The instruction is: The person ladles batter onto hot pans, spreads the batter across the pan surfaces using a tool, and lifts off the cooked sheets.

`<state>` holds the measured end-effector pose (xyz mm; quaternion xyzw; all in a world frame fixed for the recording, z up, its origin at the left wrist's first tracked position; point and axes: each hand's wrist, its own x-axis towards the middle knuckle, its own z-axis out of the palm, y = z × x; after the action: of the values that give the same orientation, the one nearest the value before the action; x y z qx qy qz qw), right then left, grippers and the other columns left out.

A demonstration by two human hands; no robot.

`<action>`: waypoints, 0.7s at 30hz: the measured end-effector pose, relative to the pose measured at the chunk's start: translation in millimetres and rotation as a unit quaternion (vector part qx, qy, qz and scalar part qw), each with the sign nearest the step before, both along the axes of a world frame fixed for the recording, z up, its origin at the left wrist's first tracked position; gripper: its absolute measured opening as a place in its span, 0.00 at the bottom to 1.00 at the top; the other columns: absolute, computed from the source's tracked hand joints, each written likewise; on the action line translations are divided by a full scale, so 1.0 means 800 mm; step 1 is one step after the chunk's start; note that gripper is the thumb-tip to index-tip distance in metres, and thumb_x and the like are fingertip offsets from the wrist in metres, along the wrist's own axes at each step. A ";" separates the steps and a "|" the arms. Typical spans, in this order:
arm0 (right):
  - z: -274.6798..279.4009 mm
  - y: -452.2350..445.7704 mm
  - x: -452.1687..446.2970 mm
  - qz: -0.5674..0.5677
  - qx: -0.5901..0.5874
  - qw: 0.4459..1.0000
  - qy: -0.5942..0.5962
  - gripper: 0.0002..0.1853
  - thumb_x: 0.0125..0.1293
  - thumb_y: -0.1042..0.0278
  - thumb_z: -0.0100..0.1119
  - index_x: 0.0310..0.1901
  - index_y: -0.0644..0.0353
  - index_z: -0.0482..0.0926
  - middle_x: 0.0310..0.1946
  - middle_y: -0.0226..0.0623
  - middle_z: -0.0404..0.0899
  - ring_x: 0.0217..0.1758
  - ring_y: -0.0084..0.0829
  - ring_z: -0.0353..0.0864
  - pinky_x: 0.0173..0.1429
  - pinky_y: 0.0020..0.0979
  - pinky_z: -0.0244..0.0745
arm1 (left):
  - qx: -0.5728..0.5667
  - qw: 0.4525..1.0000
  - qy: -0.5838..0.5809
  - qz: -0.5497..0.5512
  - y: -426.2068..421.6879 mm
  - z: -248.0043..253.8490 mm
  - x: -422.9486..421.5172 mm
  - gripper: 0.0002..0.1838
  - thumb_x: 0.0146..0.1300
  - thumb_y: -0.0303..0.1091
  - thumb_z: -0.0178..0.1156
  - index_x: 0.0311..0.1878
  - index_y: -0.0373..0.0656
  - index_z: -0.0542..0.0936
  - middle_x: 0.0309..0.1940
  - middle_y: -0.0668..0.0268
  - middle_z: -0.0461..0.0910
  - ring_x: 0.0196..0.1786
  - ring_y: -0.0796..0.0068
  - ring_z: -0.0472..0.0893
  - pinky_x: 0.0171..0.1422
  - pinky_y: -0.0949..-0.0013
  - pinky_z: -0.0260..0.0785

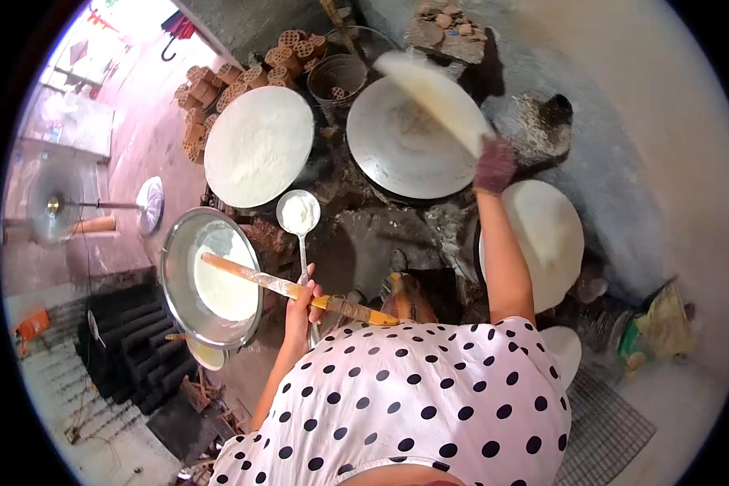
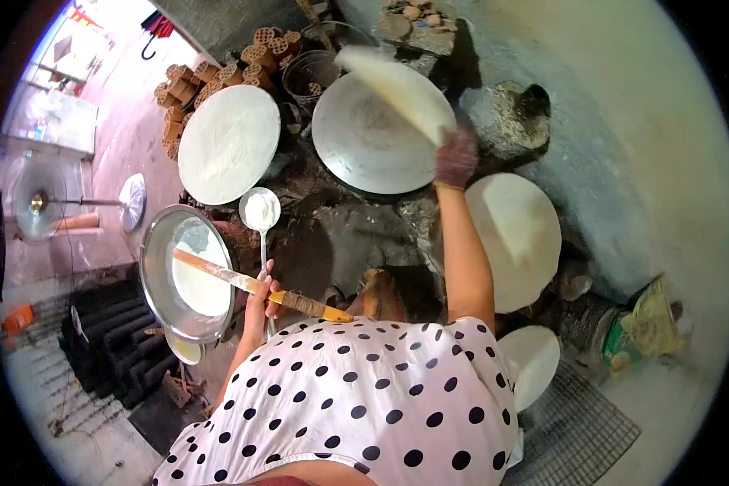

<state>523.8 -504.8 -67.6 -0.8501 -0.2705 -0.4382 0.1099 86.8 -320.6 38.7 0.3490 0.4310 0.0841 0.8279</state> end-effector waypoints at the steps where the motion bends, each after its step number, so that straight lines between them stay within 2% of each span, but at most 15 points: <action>1: 0.025 -0.019 0.005 -0.006 0.247 0.959 0.142 0.11 0.64 0.63 0.58 0.38 0.64 0.78 0.32 0.45 0.79 0.36 0.39 0.79 0.45 0.38 0.74 | 0.000 1.000 -0.006 -0.015 0.001 -0.001 -0.003 0.28 0.71 0.39 0.51 0.71 0.45 0.59 0.28 0.75 0.70 0.14 0.89 0.58 0.17 0.81 0.54; 2: 0.049 -0.040 0.003 -0.012 0.476 0.839 0.265 0.14 0.64 0.62 0.59 0.38 0.68 0.78 0.32 0.48 0.80 0.35 0.42 0.79 0.45 0.38 0.74 | 0.009 0.999 -0.014 -0.043 0.002 -0.006 0.000 0.28 0.71 0.39 0.52 0.71 0.45 0.59 0.28 0.74 0.70 0.15 0.89 0.59 0.17 0.81 0.54; 4: 0.131 -0.106 -0.047 -0.136 0.579 0.777 0.209 0.18 0.64 0.60 0.58 0.40 0.72 0.79 0.38 0.52 0.81 0.37 0.43 0.78 0.45 0.38 0.72 | 0.000 0.993 -0.029 -0.115 -0.002 -0.016 -0.008 0.28 0.71 0.38 0.52 0.71 0.45 0.59 0.28 0.74 0.70 0.15 0.88 0.59 0.18 0.81 0.54; 5: 0.140 -0.156 -0.066 -0.134 0.631 0.746 0.166 0.21 0.63 0.58 0.58 0.46 0.72 0.78 0.42 0.52 0.81 0.39 0.42 0.79 0.47 0.38 0.73 | -0.004 0.987 -0.031 -0.157 -0.005 -0.023 -0.008 0.28 0.71 0.38 0.52 0.71 0.45 0.59 0.28 0.74 0.70 0.15 0.88 0.59 0.18 0.82 0.54; 7: 0.171 -0.260 -0.137 -0.209 0.654 0.719 0.112 0.24 0.64 0.55 0.56 0.50 0.70 0.78 0.44 0.50 0.81 0.42 0.43 0.80 0.49 0.40 0.74 | -0.006 0.966 -0.032 -0.256 -0.013 -0.045 -0.010 0.27 0.72 0.39 0.52 0.71 0.46 0.61 0.28 0.75 0.70 0.15 0.89 0.59 0.16 0.82 0.56; 8: 0.196 -0.294 -0.185 -0.245 0.671 0.694 0.088 0.25 0.64 0.54 0.56 0.52 0.70 0.77 0.45 0.50 0.81 0.43 0.44 0.80 0.49 0.40 0.75 | 0.000 0.957 -0.023 -0.289 -0.017 -0.043 -0.007 0.27 0.70 0.37 0.53 0.69 0.44 0.61 0.27 0.73 0.71 0.15 0.88 0.60 0.17 0.82 0.53; 9: 0.172 -0.309 -0.221 -0.253 0.678 0.687 0.062 0.25 0.64 0.54 0.56 0.52 0.70 0.77 0.45 0.50 0.81 0.43 0.44 0.80 0.49 0.40 0.75 | 0.004 0.955 -0.043 -0.294 0.002 -0.073 -0.024 0.26 0.70 0.37 0.53 0.68 0.43 0.63 0.27 0.73 0.71 0.15 0.88 0.60 0.17 0.82 0.53; 11: 0.150 -0.402 -0.329 -0.449 0.603 0.659 0.040 0.26 0.63 0.53 0.57 0.53 0.69 0.77 0.48 0.50 0.80 0.45 0.43 0.81 0.48 0.40 0.76 | 0.004 0.930 -0.063 -0.363 0.017 -0.112 -0.038 0.24 0.70 0.37 0.54 0.66 0.42 0.65 0.27 0.73 0.71 0.15 0.88 0.61 0.17 0.82 0.53; 14: 0.207 -0.414 -0.541 -0.488 0.654 0.577 0.009 0.29 0.61 0.51 0.59 0.55 0.68 0.76 0.52 0.51 0.78 0.48 0.44 0.80 0.50 0.42 0.75 | 0.012 0.884 -0.043 -0.465 0.020 -0.102 -0.029 0.24 0.71 0.36 0.53 0.67 0.44 0.65 0.27 0.75 0.72 0.14 0.88 0.60 0.16 0.80 0.54; 15: 0.193 -0.441 -0.609 -0.526 0.608 0.595 -0.004 0.30 0.61 0.51 0.59 0.57 0.67 0.75 0.54 0.49 0.77 0.49 0.46 0.80 0.52 0.43 0.75 | 0.012 0.862 -0.045 -0.504 0.035 -0.126 -0.028 0.24 0.71 0.36 0.53 0.67 0.44 0.65 0.27 0.75 0.72 0.14 0.88 0.60 0.16 0.80 0.54; 17: 0.164 -0.534 -0.752 -0.576 0.601 0.552 -0.041 0.30 0.61 0.49 0.59 0.56 0.67 0.76 0.54 0.49 0.78 0.49 0.46 0.80 0.53 0.43 0.74 | -0.028 0.818 -0.074 -0.569 0.041 -0.181 -0.023 0.23 0.72 0.36 0.52 0.68 0.45 0.65 0.27 0.76 0.73 0.14 0.88 0.60 0.17 0.79 0.55; 18: 0.164 -0.544 -0.820 -0.600 0.603 0.523 -0.053 0.31 0.60 0.47 0.58 0.56 0.67 0.76 0.54 0.48 0.78 0.50 0.46 0.80 0.53 0.43 0.74 | 0.007 0.791 -0.047 -0.609 0.040 -0.162 -0.017 0.25 0.72 0.42 0.53 0.67 0.43 0.65 0.27 0.76 0.73 0.13 0.89 0.61 0.14 0.79 0.57; 19: 0.194 -0.491 -0.859 -0.633 0.596 0.479 -0.118 0.34 0.61 0.39 0.53 0.54 0.65 0.78 0.47 0.51 0.81 0.45 0.44 0.83 0.51 0.39 0.75 | -0.020 0.786 -0.062 -0.615 0.025 -0.141 -0.017 0.25 0.72 0.41 0.53 0.68 0.43 0.64 0.27 0.77 0.73 0.13 0.89 0.61 0.14 0.79 0.57; 20: 0.203 -0.473 -0.910 -0.650 0.592 0.455 -0.141 0.34 0.61 0.39 0.53 0.54 0.65 0.78 0.47 0.51 0.81 0.45 0.44 0.83 0.51 0.39 0.75 | -0.042 0.779 -0.071 -0.621 0.001 -0.116 -0.018 0.25 0.72 0.40 0.52 0.69 0.43 0.62 0.26 0.77 0.73 0.13 0.89 0.61 0.14 0.79 0.57; 21: 0.207 -0.459 -0.947 -0.619 0.629 0.417 -0.217 0.28 0.65 0.47 0.52 0.57 0.63 0.75 0.50 0.48 0.81 0.49 0.40 0.81 0.53 0.40 0.73 | -0.039 0.762 -0.073 -0.642 -0.009 -0.101 -0.018 0.25 0.72 0.40 0.52 0.69 0.43 0.62 0.26 0.77 0.73 0.13 0.89 0.61 0.14 0.79 0.57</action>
<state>-233.5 -871.9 98.0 -0.3572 0.6654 -0.6056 0.2508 72.6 -328.0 -41.9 0.5045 0.0472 -0.4590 0.7297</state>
